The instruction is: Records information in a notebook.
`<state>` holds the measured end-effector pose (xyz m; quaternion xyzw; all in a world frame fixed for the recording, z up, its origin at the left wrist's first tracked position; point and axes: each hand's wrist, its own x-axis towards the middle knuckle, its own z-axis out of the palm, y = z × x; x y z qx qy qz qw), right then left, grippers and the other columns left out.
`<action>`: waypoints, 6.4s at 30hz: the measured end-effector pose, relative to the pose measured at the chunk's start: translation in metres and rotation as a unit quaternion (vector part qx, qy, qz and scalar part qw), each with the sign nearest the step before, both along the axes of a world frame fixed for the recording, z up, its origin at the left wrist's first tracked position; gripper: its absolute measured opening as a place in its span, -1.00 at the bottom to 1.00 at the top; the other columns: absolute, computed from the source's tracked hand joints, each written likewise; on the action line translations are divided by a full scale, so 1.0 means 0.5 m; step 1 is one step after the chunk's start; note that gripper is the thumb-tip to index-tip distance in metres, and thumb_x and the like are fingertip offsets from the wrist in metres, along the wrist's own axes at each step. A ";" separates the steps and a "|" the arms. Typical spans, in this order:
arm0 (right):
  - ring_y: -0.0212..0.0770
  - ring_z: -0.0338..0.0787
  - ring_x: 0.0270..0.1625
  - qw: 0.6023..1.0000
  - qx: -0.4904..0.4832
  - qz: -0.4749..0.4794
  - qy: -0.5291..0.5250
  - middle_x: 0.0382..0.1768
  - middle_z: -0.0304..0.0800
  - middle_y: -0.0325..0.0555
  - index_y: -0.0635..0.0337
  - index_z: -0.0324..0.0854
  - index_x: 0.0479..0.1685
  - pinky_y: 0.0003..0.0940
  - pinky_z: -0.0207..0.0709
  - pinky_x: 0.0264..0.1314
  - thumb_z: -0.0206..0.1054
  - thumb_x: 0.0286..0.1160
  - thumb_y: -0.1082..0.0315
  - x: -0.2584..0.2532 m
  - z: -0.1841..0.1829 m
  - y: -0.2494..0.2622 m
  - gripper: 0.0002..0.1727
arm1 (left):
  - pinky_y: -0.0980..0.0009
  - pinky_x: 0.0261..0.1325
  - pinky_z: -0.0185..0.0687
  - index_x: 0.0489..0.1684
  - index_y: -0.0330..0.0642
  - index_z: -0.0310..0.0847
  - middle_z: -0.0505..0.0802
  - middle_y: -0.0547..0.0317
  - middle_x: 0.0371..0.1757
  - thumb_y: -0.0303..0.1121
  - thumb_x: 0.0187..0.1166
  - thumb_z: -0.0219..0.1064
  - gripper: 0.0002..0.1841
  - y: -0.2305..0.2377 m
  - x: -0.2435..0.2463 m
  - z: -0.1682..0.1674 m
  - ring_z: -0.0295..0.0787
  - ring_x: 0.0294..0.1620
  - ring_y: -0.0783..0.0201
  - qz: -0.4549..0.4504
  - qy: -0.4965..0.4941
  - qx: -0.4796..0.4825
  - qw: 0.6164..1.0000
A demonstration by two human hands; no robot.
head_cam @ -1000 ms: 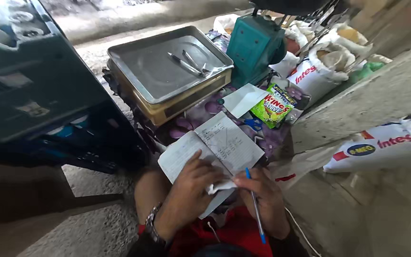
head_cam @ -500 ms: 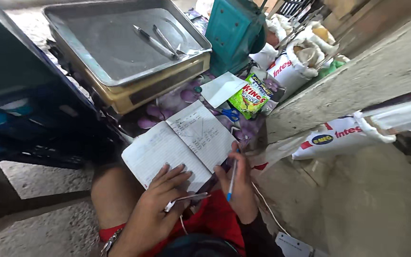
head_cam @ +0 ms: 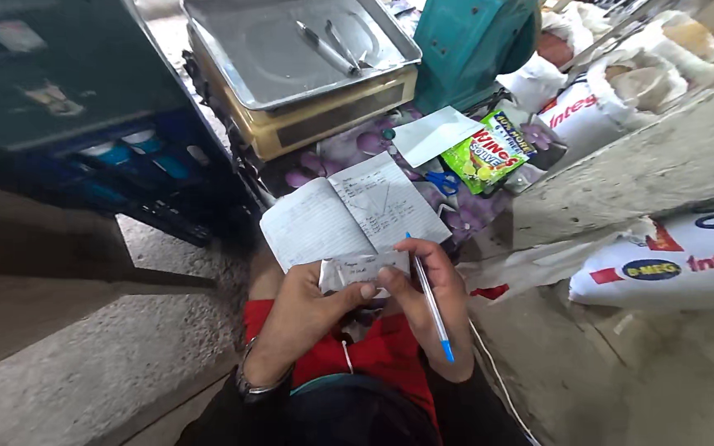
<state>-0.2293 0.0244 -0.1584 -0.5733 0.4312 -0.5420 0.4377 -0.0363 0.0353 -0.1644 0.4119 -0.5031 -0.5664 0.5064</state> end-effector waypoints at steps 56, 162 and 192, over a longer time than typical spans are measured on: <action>-0.28 0.84 -0.16 0.990 0.008 0.120 0.067 0.00 0.88 -0.11 0.02 0.59 0.58 -0.33 0.80 -0.08 0.45 0.59 0.32 -0.021 -0.019 -0.024 -0.47 | 0.19 -0.03 0.88 0.31 -0.28 0.58 0.90 0.04 -0.05 -0.27 0.75 0.28 -0.67 0.011 0.015 -0.017 0.88 -0.11 0.13 -0.024 -0.081 -0.072 0.994; -0.21 0.79 -0.59 0.987 -0.012 0.032 0.155 -0.56 0.79 -0.09 0.24 0.69 -0.38 -0.33 0.74 -0.59 0.50 0.53 0.35 -0.055 -0.040 -0.162 -0.82 | 0.46 -0.14 0.86 0.07 -0.05 0.79 0.94 0.33 -0.21 -0.27 0.62 0.45 -0.81 -0.318 0.014 -0.032 0.88 -0.28 0.48 0.051 -0.174 -0.129 0.975; -0.23 0.77 -0.58 0.988 -0.033 0.039 0.145 -0.54 0.79 -0.10 0.24 0.68 -0.32 -0.37 0.72 -0.60 0.55 0.47 0.35 -0.074 -0.040 -0.169 -0.83 | 0.39 0.01 0.91 0.42 0.00 0.66 0.92 0.24 0.06 -0.39 0.63 0.42 -0.61 -0.320 0.012 -0.036 0.91 -0.11 0.36 0.040 -0.129 -0.135 0.982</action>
